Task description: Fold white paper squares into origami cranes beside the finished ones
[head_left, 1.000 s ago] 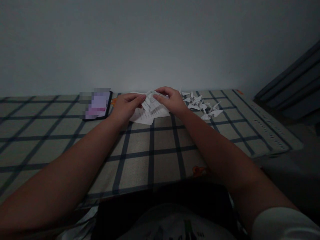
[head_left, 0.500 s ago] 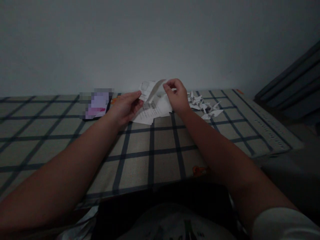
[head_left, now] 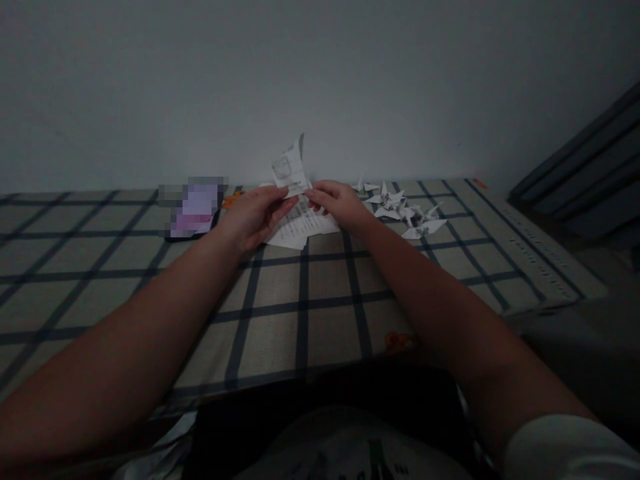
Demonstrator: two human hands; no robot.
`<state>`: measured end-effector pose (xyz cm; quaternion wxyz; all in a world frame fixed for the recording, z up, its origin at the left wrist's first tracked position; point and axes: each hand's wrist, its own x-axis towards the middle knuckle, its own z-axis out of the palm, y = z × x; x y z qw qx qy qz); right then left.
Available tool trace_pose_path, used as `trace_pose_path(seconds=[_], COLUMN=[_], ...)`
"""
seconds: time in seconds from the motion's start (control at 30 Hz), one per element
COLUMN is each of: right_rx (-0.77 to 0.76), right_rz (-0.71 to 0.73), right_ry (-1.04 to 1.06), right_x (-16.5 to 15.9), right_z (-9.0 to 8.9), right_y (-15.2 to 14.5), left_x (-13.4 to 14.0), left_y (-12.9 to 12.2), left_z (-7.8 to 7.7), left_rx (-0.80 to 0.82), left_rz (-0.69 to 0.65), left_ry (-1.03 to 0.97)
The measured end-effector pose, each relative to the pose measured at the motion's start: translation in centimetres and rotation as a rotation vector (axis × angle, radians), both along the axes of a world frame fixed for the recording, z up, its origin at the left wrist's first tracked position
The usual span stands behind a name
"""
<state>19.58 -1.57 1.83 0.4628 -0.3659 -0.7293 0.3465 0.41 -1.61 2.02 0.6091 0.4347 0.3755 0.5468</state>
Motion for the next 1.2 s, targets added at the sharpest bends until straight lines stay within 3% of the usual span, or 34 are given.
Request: trace_pose_path(seconds=[0.33,0.5,0.77,1.2], right_rx=[0.129,0.176,0.145,-0.005], right_rz=[-0.106,-0.086,-0.073,-0.06], right_ry=[-0.037,-0.095,-0.054,0.069], right_x=[0.01,-0.09,-0.11,0.1], right_z=[-0.48,-0.22,-0.15,-0.52], right_y=[0.54,0.17,-0.01,0.34], left_x=[-0.11,-0.13,-0.03,-0.2], left_y=[-0.6,-0.73,-0.81,-0.71], left_z=[-0.85,-0.86,-0.9,-0.67], left_rx=[0.071,0.126,0.157,0.21], left_rz=[-0.116,-0.037,-0.009,0.044], left_ry=[0.108,0.151,0.211,0.149])
